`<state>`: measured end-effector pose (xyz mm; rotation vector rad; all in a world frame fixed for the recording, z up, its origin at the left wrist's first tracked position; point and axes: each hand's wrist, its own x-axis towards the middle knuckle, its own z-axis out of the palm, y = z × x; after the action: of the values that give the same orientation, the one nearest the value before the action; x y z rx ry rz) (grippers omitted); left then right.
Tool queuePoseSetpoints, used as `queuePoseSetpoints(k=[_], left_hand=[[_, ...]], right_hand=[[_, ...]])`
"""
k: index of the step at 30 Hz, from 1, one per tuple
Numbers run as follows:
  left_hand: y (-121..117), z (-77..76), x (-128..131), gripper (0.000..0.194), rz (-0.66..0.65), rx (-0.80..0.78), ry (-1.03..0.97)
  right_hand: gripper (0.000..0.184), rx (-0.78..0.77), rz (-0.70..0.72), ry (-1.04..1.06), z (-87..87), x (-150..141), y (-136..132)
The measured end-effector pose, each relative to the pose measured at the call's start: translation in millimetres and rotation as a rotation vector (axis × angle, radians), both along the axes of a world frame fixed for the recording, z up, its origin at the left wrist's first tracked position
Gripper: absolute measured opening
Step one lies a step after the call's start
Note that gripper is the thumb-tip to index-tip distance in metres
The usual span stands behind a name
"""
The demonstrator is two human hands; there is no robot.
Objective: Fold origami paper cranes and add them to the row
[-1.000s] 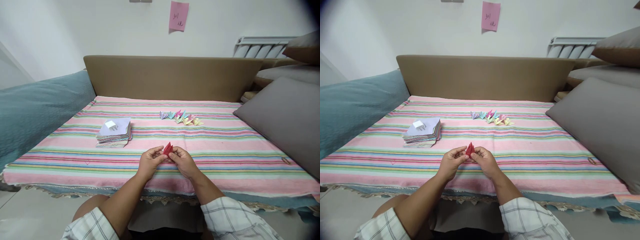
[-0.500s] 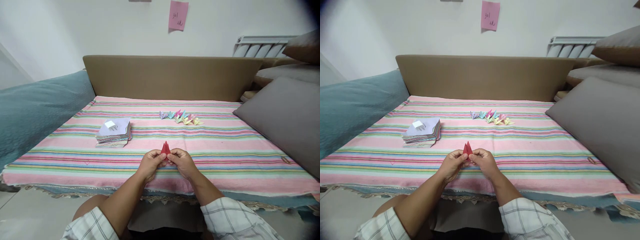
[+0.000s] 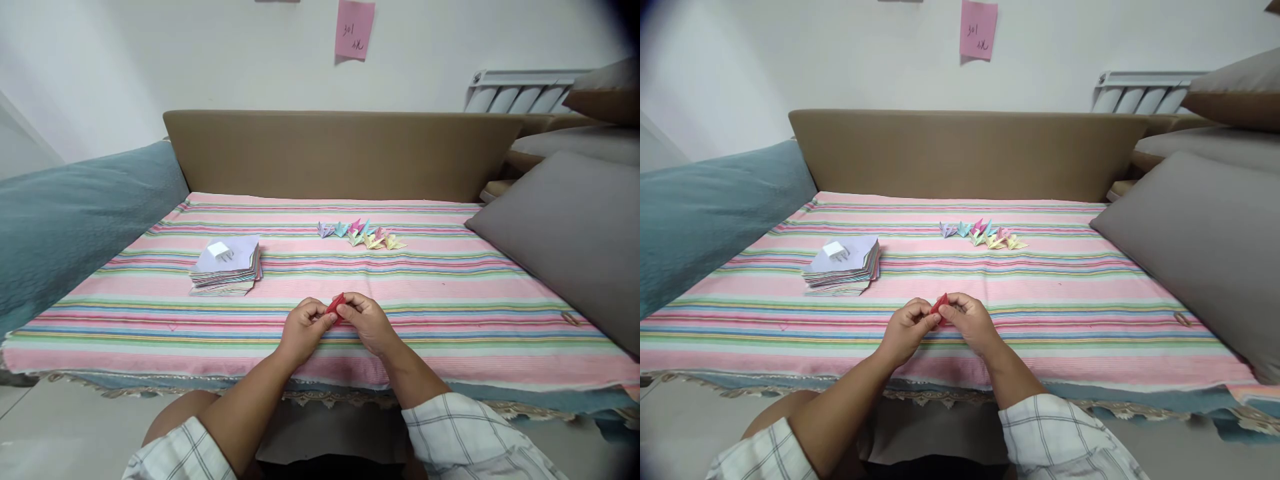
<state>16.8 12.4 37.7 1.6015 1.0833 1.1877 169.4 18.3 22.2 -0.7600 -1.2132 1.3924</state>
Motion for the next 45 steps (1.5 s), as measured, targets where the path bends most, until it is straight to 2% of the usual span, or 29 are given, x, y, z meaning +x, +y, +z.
queuePoseSetpoints(k=[7, 20, 22, 24, 26, 28, 32, 40, 45], left_hand=[[-2.0, -0.7, 1.6, 0.018, 0.089, 0.149, 0.099], [-2.3, -9.7, 1.6, 0.016, 0.171, 0.428, 0.257], [-2.4, -8.9, 1.4, 0.016, 0.185, 0.458, 0.262], [-2.6, -7.7, 1.3, 0.016, 0.198, 0.485, 0.272], [-2.5, -6.7, 0.9, 0.015, 0.213, 0.512, 0.293], [-2.0, -6.1, 0.2, 0.013, 0.222, 0.545, 0.319], [0.0, -6.0, -2.1, 0.006, 0.210, 0.613, 0.350], [2.2, -7.4, -5.8, 0.009, 0.122, 0.617, 0.374], [2.4, -8.5, -6.5, 0.009, 0.103, 0.648, 0.358]], right_hand=[[0.019, 0.016, -0.027, -0.032, 0.4, -2.9, -1.5], [0.015, 0.053, -0.022, -0.002, -3.4, -6.5, -0.2], [0.022, 0.062, -0.023, -0.021, -3.3, -5.2, 0.1], [0.036, 0.124, -0.083, -0.067, -2.3, -3.2, 0.3], [0.041, 0.247, -0.193, -0.148, 0.1, 0.4, 0.5], [0.033, 0.390, -0.282, -0.265, 4.6, 5.9, 0.2], [0.017, 0.559, -0.326, -0.526, 17.0, 18.8, -1.8], [0.015, 0.652, -0.236, -0.767, 25.1, 29.0, -1.7], [0.013, 0.628, -0.171, -0.717, 23.1, 27.5, -1.4]])
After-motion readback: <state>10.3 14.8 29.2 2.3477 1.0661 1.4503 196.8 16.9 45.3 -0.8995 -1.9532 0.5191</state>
